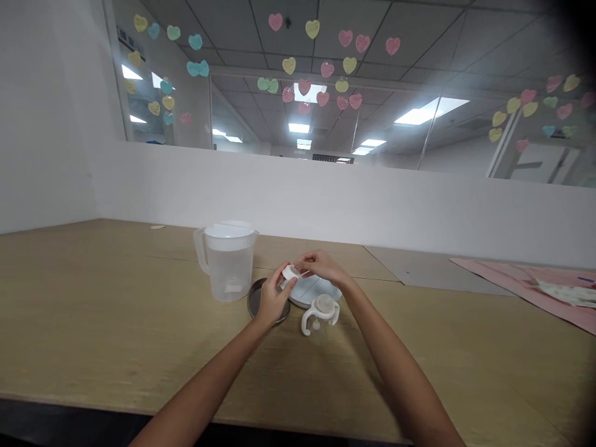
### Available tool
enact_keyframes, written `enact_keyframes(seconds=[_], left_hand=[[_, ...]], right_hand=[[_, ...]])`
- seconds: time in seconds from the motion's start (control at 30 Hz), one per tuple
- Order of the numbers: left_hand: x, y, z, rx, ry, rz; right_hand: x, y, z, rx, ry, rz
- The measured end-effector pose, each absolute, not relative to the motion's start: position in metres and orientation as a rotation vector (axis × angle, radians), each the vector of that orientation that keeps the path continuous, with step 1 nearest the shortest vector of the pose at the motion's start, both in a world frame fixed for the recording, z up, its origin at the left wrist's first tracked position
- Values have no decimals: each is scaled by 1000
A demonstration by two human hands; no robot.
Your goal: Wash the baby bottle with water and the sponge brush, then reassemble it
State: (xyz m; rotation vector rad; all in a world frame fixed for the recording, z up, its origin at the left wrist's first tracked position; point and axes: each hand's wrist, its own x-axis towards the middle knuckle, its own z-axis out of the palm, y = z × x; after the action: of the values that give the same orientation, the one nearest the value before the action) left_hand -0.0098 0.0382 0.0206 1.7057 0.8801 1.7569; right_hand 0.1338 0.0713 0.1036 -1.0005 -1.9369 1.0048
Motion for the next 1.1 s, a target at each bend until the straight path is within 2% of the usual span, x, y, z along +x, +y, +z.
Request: enact_keyframes(seconds=[0.13, 0.2, 0.33, 0.5, 0.8, 1.1], left_hand=[[-10, 30, 15, 1984, 866, 1860], [-11, 24, 13, 2248, 841, 1815], [-5, 14, 13, 2647, 725, 1540], [6, 10, 12, 2642, 844, 1361], [6, 10, 11, 2562, 889, 1325], [6, 10, 14, 2560, 856, 1324]], right_hand=[[151, 60, 124, -1103, -2023, 620], [163, 47, 138, -1153, -2087, 558], [185, 20, 160, -1165, -2395, 617], [185, 13, 161, -1161, -2653, 626], [166, 25, 148, -1220, -2745, 549], [167, 29, 146, -1071, -2721, 773]])
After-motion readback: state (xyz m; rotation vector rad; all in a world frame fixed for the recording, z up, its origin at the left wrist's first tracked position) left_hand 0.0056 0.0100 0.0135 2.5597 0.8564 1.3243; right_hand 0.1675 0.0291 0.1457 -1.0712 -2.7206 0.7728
